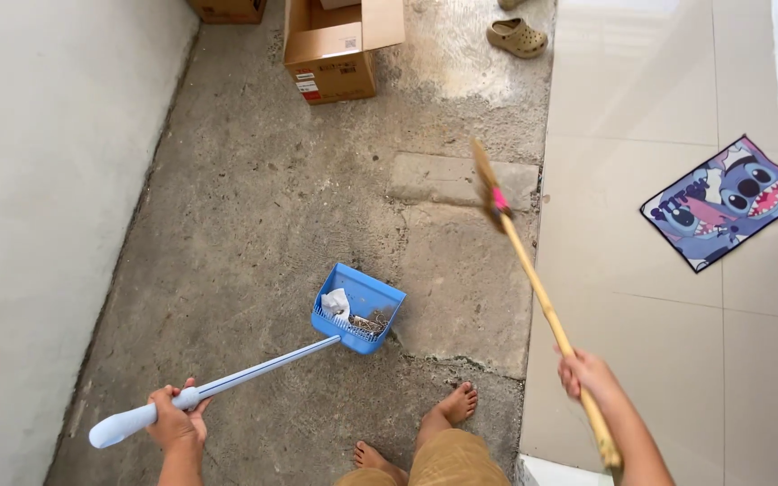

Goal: The person is sweeping dust and debris into a dustpan and cleaning cobwebs from a corner using a broom.

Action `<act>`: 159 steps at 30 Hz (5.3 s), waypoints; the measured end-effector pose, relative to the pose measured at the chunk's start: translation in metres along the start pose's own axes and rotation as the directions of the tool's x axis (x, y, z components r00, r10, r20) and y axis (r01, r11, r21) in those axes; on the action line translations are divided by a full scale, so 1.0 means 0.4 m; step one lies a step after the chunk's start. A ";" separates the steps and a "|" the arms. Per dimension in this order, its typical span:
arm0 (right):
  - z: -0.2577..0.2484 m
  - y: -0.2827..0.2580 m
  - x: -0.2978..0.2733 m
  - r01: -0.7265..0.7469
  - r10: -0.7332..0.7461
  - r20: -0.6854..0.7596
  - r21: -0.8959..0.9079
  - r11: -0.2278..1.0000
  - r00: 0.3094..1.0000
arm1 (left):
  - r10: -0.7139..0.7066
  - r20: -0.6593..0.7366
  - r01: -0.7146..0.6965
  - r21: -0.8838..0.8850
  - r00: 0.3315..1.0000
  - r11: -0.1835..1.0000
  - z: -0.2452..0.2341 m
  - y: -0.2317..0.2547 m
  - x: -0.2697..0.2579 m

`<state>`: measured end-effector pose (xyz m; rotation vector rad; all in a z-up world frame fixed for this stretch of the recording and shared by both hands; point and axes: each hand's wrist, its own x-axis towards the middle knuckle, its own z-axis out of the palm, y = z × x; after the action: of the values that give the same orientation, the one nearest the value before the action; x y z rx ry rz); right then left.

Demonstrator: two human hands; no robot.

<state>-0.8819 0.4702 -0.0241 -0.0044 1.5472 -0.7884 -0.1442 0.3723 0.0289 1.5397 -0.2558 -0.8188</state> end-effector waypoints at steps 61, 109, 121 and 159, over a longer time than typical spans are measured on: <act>0.771 0.169 0.049 -0.410 0.096 0.631 0.373 0.832 0.770 | 0.039 -0.030 -0.042 -0.111 0.999 0.993 -0.182 0.270 0.587; 0.845 -0.719 0.593 -0.095 0.072 -0.098 -0.253 0.963 0.993 | -0.042 0.044 0.040 0.035 0.998 0.999 0.211 0.245 1.191; 1.324 -0.788 0.881 -0.251 0.265 0.014 -0.265 0.931 0.964 | -0.045 -0.097 0.051 0.061 0.994 0.997 0.428 0.348 1.149; 1.544 -0.815 0.861 0.070 0.295 0.258 -0.849 0.524 0.920 | -0.016 -0.179 0.023 0.039 0.984 0.999 0.426 0.243 1.157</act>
<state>-0.5402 -0.2224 -0.1255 -0.7448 1.3925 0.1699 0.1112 -0.0571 -0.0264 1.6448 -0.1267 -0.6893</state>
